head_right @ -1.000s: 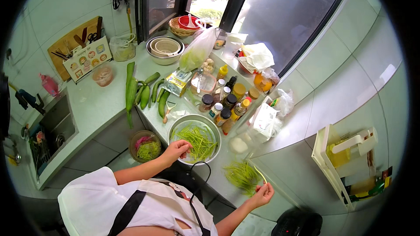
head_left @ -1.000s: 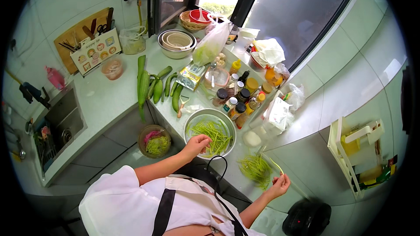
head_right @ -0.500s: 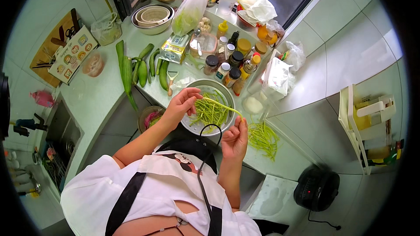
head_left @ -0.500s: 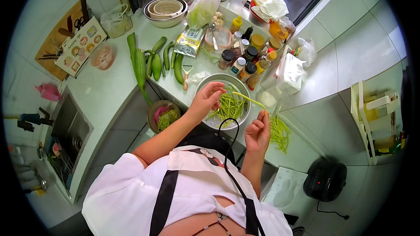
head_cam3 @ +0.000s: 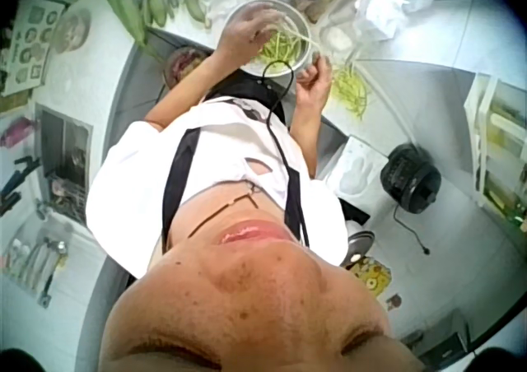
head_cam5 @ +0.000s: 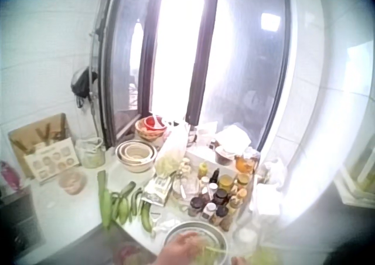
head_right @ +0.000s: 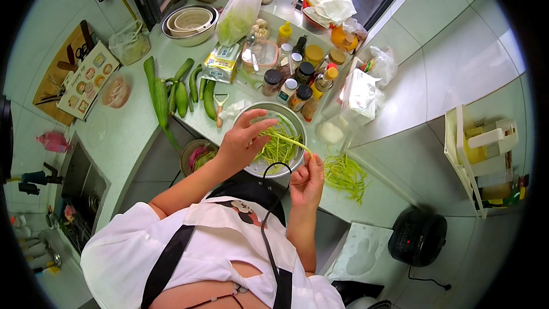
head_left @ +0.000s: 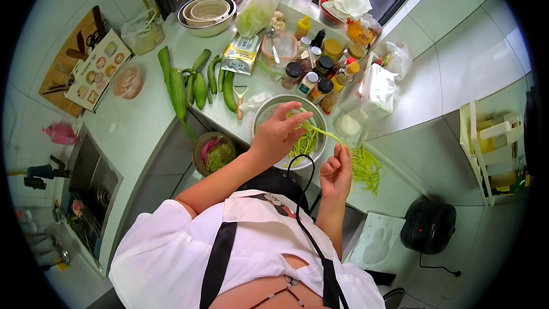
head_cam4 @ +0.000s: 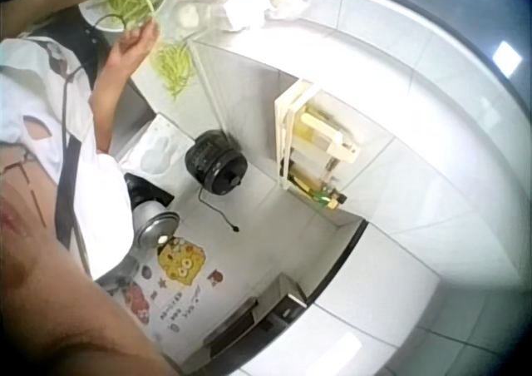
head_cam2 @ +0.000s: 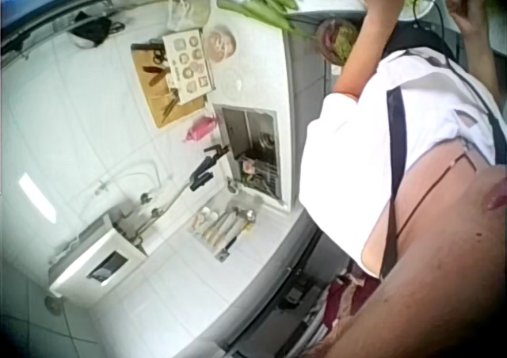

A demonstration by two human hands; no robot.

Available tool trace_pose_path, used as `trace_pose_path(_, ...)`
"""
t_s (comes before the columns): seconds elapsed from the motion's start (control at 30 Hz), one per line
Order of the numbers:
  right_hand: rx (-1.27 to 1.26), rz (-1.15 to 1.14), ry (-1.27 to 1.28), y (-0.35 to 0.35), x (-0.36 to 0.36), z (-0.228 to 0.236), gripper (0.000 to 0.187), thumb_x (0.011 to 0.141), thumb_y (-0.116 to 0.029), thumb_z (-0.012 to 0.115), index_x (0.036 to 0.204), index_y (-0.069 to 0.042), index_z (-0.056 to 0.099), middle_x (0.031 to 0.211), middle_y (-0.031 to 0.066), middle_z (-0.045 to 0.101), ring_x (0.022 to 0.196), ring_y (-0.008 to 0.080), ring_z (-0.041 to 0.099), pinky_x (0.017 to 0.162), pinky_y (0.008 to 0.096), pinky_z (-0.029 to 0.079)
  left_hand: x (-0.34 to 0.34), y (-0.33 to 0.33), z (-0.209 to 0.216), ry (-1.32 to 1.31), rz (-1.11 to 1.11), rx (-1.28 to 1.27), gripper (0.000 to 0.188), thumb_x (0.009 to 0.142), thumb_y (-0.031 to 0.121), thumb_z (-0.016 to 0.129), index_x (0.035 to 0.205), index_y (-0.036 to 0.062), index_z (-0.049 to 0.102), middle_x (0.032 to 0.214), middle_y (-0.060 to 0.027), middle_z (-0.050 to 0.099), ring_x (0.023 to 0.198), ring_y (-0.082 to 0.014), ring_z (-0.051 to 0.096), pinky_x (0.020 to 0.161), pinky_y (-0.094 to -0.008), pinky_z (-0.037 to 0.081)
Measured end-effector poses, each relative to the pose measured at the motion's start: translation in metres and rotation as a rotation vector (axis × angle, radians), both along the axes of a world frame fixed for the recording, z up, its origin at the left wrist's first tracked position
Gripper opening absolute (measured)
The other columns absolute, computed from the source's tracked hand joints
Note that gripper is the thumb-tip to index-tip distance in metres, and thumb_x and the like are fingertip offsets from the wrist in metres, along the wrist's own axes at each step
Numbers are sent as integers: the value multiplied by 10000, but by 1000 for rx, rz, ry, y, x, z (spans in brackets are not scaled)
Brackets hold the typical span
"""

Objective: The person pulls the string-like fibers from green bean pods by hand and drops the cleaned pods into a bowl.

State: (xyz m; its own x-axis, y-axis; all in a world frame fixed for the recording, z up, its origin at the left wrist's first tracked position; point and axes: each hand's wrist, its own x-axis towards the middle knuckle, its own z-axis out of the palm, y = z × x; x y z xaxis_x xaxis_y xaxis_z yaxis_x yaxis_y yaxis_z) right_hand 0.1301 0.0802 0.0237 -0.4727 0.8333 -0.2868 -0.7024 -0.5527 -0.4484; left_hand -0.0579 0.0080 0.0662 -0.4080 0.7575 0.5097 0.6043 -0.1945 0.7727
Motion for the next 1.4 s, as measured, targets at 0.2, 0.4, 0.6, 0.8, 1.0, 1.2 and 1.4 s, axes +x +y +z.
trace_pose_path(0.2, 88, 30, -96, 1, -4, 13, 73, 895, -86, 562, 953, -97, 603, 951, 102, 670, 518, 57, 454, 445, 198, 373, 0, 7, -6, 115, 28, 2, 248, 798, 27, 631, 1035, 98, 642, 960, -90, 618, 711, -228, 633, 623, -317, 510)
trace_pose_path(0.4, 655, 96, -581, -12, -4, 24, 27, 865, -25, 579, 891, -25, 574, 826, 111, 671, 507, 48, 481, 445, 191, 383, 5, 6, -14, -426, -114, -205, 174, 905, 84, 540, 1059, 45, 611, 827, -74, 654, 722, -123, 635, 570, -262, 485)
trace_pose_path(0.6, 784, 30, -749, -17, -6, 31, 40, 851, -12, 592, 882, -31, 577, 778, 68, 666, 491, 32, 453, 435, 177, 345, 12, -1, -23, -765, -388, -113, 378, 988, 281, 410, 1252, 21, 488, 1027, -53, 605, 861, -114, 599, 728, -241, 489)
trace_pose_path(0.8, 860, 74, -836, -14, 0, 22, 63, 835, 5, 611, 894, -17, 617, 784, 40, 669, 546, -6, 459, 482, 145, 339, 14, 4, -16, -520, -342, -259, 310, 973, 287, 427, 1113, 37, 547, 910, -44, 599, 797, -102, 592, 688, -243, 480)
trace_pose_path(1.0, 818, 79, -856, -11, 5, 19, 68, 827, 16, 611, 889, -9, 622, 754, 27, 660, 555, -8, 471, 487, 146, 348, 20, 7, -19, -609, -303, -312, 249, 962, 252, 456, 936, 26, 557, 659, -14, 554, 582, -82, 544, 530, -234, 438)
trace_pose_path(1.2, 850, 54, -949, -6, 6, 14, 53, 822, -10, 635, 874, -13, 625, 711, 11, 642, 542, 9, 485, 480, 167, 369, 21, 5, -21, -372, -186, -311, 296, 948, 253, 486, 766, 24, 532, 574, -44, 525, 512, -122, 520, 483, -278, 413)
trace_pose_path(1.4, 1122, 59, -1127, -10, 1, 17, 138, 807, -76, 674, 940, -58, 645, 734, 42, 639, 568, 94, 547, 516, 223, 433, 19, 4, -23, -233, -106, -303, 327, 917, 267, 537, 704, 20, 526, 558, -67, 515, 497, -152, 499, 475, -310, 393)
